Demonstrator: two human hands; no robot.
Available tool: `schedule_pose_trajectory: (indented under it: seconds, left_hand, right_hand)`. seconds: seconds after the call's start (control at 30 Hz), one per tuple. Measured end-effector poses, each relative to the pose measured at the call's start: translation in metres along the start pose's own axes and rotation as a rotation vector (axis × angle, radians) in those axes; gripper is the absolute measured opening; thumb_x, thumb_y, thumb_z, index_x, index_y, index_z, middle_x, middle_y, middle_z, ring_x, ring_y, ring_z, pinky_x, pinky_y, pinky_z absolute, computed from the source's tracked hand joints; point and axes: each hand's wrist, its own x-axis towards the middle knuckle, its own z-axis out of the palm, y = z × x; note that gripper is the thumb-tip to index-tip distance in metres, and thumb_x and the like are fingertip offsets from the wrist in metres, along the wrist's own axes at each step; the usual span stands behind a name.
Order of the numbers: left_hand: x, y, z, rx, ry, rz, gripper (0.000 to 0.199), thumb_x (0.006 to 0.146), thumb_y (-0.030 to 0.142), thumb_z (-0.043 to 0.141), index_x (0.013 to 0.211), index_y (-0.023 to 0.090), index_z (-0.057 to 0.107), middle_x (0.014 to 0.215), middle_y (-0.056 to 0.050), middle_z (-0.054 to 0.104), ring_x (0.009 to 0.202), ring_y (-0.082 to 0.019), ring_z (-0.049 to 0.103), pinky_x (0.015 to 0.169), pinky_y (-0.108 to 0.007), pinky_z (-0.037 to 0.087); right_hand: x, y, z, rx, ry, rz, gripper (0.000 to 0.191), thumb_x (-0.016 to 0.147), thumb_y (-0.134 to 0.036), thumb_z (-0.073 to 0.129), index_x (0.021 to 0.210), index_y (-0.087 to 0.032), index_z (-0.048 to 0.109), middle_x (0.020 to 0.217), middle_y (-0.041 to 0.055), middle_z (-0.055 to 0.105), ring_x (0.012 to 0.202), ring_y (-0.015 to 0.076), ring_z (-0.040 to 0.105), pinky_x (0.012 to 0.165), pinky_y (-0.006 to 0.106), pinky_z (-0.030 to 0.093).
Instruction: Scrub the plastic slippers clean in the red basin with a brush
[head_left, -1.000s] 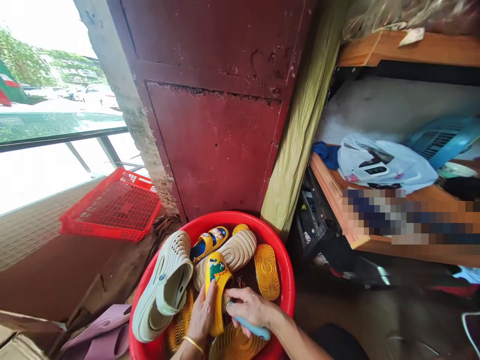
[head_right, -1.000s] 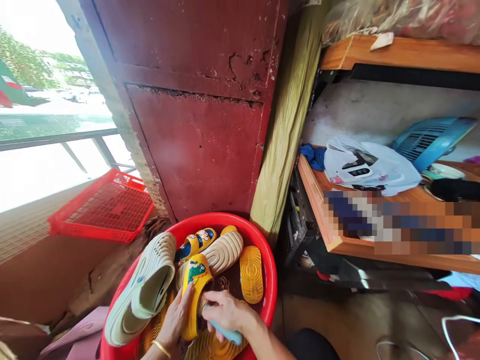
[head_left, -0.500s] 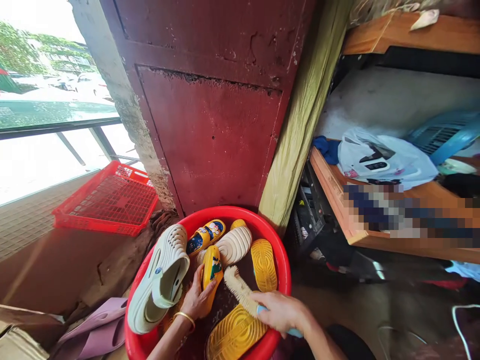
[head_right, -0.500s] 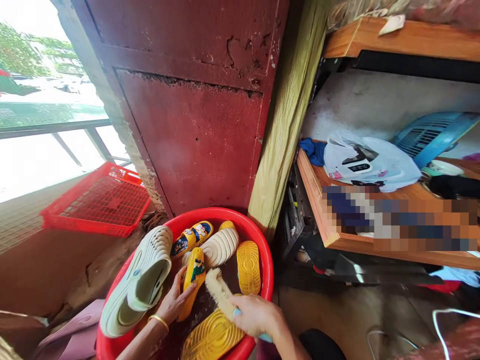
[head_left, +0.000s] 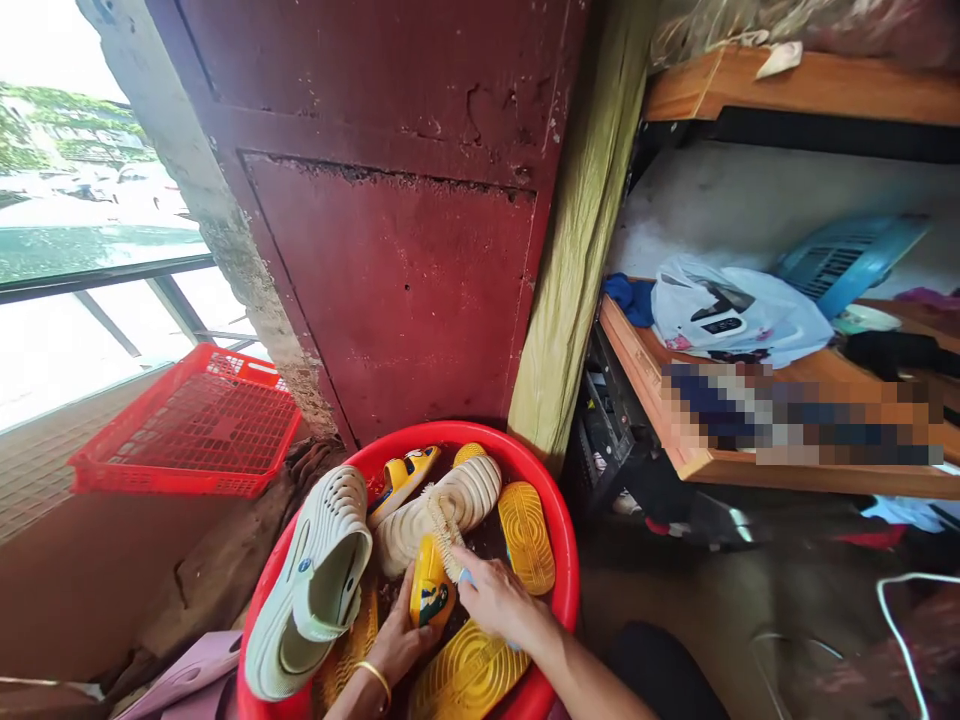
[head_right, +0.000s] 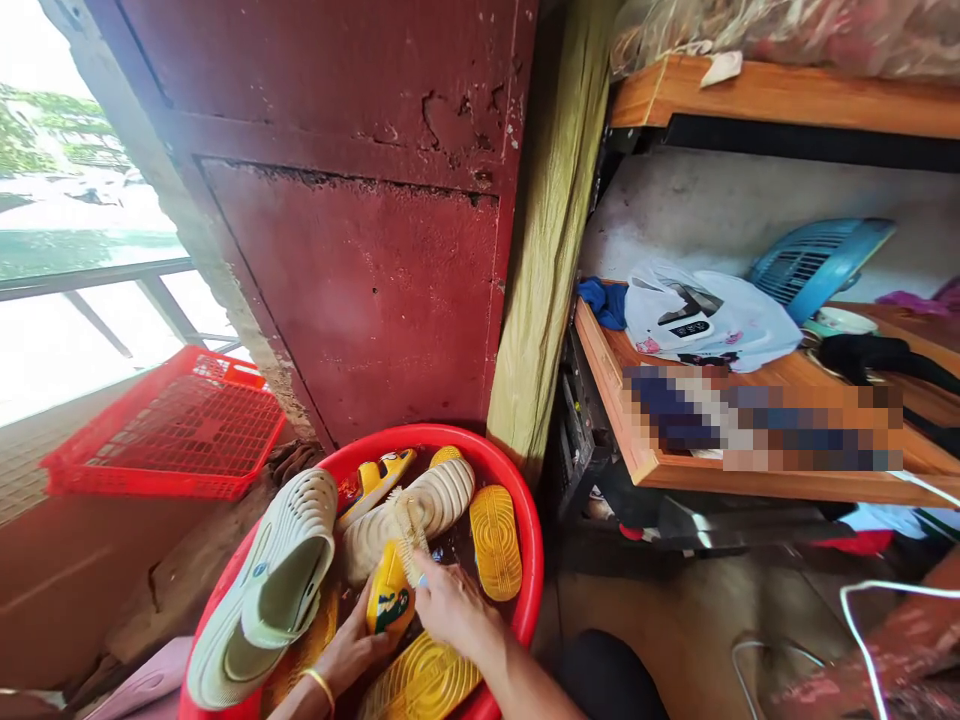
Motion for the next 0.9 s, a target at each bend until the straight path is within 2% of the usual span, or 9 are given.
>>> schedule_pose_trajectory:
  seconds: [0.1, 0.2, 0.33, 0.4, 0.5, 0.63, 0.7, 0.8, 0.9]
  left_hand:
    - [-0.006, 0.029, -0.001, -0.112, 0.059, 0.008, 0.09, 0.058, 0.044, 0.089, 0.14, 0.018, 0.06, 0.101, -0.009, 0.079, 0.096, -0.031, 0.073, 0.087, -0.04, 0.059]
    - [-0.007, 0.045, -0.005, -0.012, 0.031, 0.086, 0.065, 0.061, 0.042, 0.085, 0.121, 0.02, 0.071, 0.106, -0.009, 0.08, 0.101, -0.031, 0.073, 0.093, -0.04, 0.058]
    - [-0.008, 0.036, -0.001, 0.369, 0.023, 0.188, 0.026, 0.064, 0.036, 0.075, 0.085, 0.021, 0.074, 0.094, -0.009, 0.082, 0.089, -0.031, 0.074, 0.091, -0.042, 0.057]
    - [-0.007, 0.027, 0.004, 0.458, 0.056, 0.234, 0.015, 0.067, 0.035, 0.068, 0.076, 0.023, 0.071, 0.088, -0.009, 0.082, 0.087, -0.031, 0.074, 0.089, -0.042, 0.057]
    - [-0.002, 0.018, 0.006, 0.39, 0.127, 0.265, 0.02, 0.07, 0.037, 0.063, 0.081, 0.022, 0.072, 0.087, -0.01, 0.082, 0.087, -0.032, 0.075, 0.086, -0.041, 0.059]
    - [0.003, 0.015, -0.002, 0.347, 0.124, 0.274, 0.029, 0.071, 0.041, 0.064, 0.087, 0.019, 0.076, 0.09, -0.012, 0.083, 0.098, -0.035, 0.076, 0.091, -0.044, 0.06]
    - [0.003, 0.015, -0.008, 0.375, 0.128, 0.286, 0.036, 0.068, 0.036, 0.065, 0.097, 0.019, 0.078, 0.105, -0.012, 0.084, 0.109, -0.035, 0.074, 0.102, -0.045, 0.057]
    - [0.0, 0.014, -0.011, 0.342, 0.137, 0.318, 0.059, 0.064, 0.028, 0.064, 0.121, 0.022, 0.076, 0.135, -0.009, 0.075, 0.133, -0.033, 0.063, 0.121, -0.046, 0.041]
    - [-0.004, 0.015, -0.01, 0.247, 0.134, 0.273, 0.064, 0.062, 0.026, 0.067, 0.125, 0.021, 0.076, 0.138, -0.01, 0.073, 0.136, -0.034, 0.061, 0.123, -0.048, 0.038]
  right_hand:
    - [-0.017, -0.004, 0.003, -0.042, -0.028, -0.07, 0.064, 0.095, -0.025, 0.049, 0.158, -0.035, 0.047, 0.127, 0.0058, 0.078, 0.111, 0.0263, 0.075, 0.095, 0.033, 0.055]
    - [-0.035, -0.004, 0.007, -0.129, -0.059, -0.092, 0.064, 0.093, -0.024, 0.05, 0.156, -0.037, 0.05, 0.116, 0.0067, 0.081, 0.103, 0.0276, 0.077, 0.09, 0.034, 0.056]
    - [-0.043, -0.003, -0.002, -0.148, -0.072, -0.12, 0.06, 0.094, -0.025, 0.05, 0.153, -0.038, 0.054, 0.11, 0.0057, 0.082, 0.099, 0.0267, 0.077, 0.087, 0.033, 0.055]
    - [-0.04, -0.006, -0.009, -0.167, -0.083, -0.115, 0.059, 0.095, -0.027, 0.049, 0.154, -0.039, 0.052, 0.109, 0.0058, 0.082, 0.098, 0.027, 0.078, 0.086, 0.033, 0.056]
    - [-0.032, -0.012, -0.017, -0.144, -0.072, -0.125, 0.061, 0.098, -0.031, 0.048, 0.158, -0.042, 0.046, 0.115, 0.0051, 0.082, 0.101, 0.027, 0.078, 0.088, 0.035, 0.056]
    - [-0.023, -0.006, -0.027, -0.095, -0.062, -0.158, 0.058, 0.098, -0.033, 0.049, 0.154, -0.046, 0.049, 0.122, 0.0015, 0.08, 0.105, 0.0266, 0.077, 0.09, 0.035, 0.056]
    - [-0.021, 0.005, -0.032, -0.132, -0.053, -0.102, 0.057, 0.098, -0.031, 0.048, 0.153, -0.044, 0.051, 0.119, 0.0025, 0.081, 0.103, 0.0274, 0.078, 0.089, 0.036, 0.057]
    - [-0.023, 0.018, -0.034, -0.161, 0.007, 0.013, 0.058, 0.098, -0.026, 0.045, 0.155, -0.036, 0.052, 0.115, 0.0063, 0.082, 0.1, 0.0262, 0.078, 0.091, 0.036, 0.056]
    - [-0.027, 0.02, -0.026, -0.097, 0.032, -0.038, 0.058, 0.1, -0.028, 0.046, 0.157, -0.034, 0.049, 0.119, 0.0066, 0.081, 0.101, 0.0245, 0.077, 0.093, 0.034, 0.055]
